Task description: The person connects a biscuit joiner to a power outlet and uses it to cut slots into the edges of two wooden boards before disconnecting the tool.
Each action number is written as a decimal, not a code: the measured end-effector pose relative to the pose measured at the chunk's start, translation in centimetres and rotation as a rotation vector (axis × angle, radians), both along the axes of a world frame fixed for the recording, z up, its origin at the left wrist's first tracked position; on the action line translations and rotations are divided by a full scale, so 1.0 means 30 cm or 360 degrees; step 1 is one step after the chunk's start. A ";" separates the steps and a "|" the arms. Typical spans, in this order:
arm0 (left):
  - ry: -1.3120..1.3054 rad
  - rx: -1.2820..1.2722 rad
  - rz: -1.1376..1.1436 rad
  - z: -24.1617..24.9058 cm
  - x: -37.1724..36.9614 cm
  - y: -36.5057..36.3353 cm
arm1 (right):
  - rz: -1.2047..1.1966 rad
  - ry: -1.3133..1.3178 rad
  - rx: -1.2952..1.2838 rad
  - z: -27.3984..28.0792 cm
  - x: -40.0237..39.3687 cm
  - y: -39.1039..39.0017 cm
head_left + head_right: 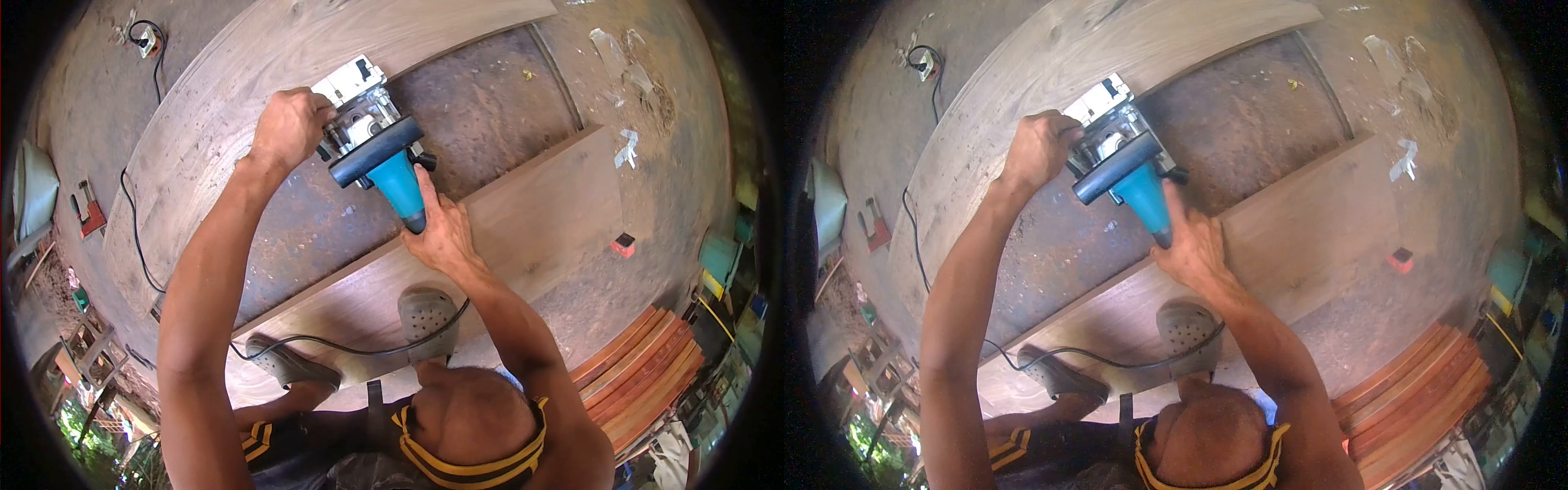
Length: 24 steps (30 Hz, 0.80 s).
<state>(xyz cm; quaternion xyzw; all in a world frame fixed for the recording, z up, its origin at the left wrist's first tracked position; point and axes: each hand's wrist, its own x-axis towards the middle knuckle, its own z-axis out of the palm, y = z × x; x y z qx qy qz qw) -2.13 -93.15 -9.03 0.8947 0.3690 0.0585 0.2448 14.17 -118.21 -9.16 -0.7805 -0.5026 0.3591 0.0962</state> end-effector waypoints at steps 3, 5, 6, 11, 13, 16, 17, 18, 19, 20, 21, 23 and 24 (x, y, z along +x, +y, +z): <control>0.0054 -0.0065 -0.0010 0.017 0.004 0.010 | -0.0016 0.0014 -0.0004 0.004 -0.003 0.030; 0.0058 -0.0148 0.0037 0.015 0.005 0.023 | -0.0023 0.0035 0.0016 -0.004 -0.005 0.052; 0.0057 -0.0224 0.0073 0.015 0.008 0.031 | -0.0041 0.0050 0.0043 -0.010 -0.003 0.065; 0.0134 -0.0288 0.0137 0.010 0.013 0.099 | -0.0021 -0.0007 -0.0029 0.001 -0.001 0.153; 0.0191 -0.0308 0.0080 0.023 0.010 0.141 | 0.0012 -0.0039 -0.0022 0.021 0.006 0.189; 0.0239 -0.0366 0.0120 0.048 0.028 0.156 | 0.0035 0.0040 -0.0077 0.007 0.018 0.160; 0.0251 -0.0347 0.0119 0.051 0.029 0.152 | 0.0018 0.0064 -0.0037 0.001 0.019 0.138; 0.0263 -0.0336 0.0114 0.050 0.026 0.144 | -0.0002 0.0088 -0.0005 -0.005 0.021 0.121; 0.0265 -0.0340 0.0127 0.050 0.024 0.140 | 0.0011 0.0092 -0.0009 -0.004 0.022 0.116; 0.0272 -0.0339 0.0118 0.050 0.025 0.142 | 0.0024 0.0073 -0.0023 -0.004 0.023 0.115; 0.0279 -0.0335 0.0103 0.052 0.030 0.146 | 0.0031 0.0053 -0.0034 -0.005 0.026 0.114; 0.0306 -0.0376 0.0100 0.057 0.032 0.149 | 0.0024 0.0046 -0.0023 -0.005 0.022 0.105; 0.0330 -0.0413 0.0102 0.059 0.035 0.156 | 0.0022 0.0036 -0.0008 -0.010 0.024 0.111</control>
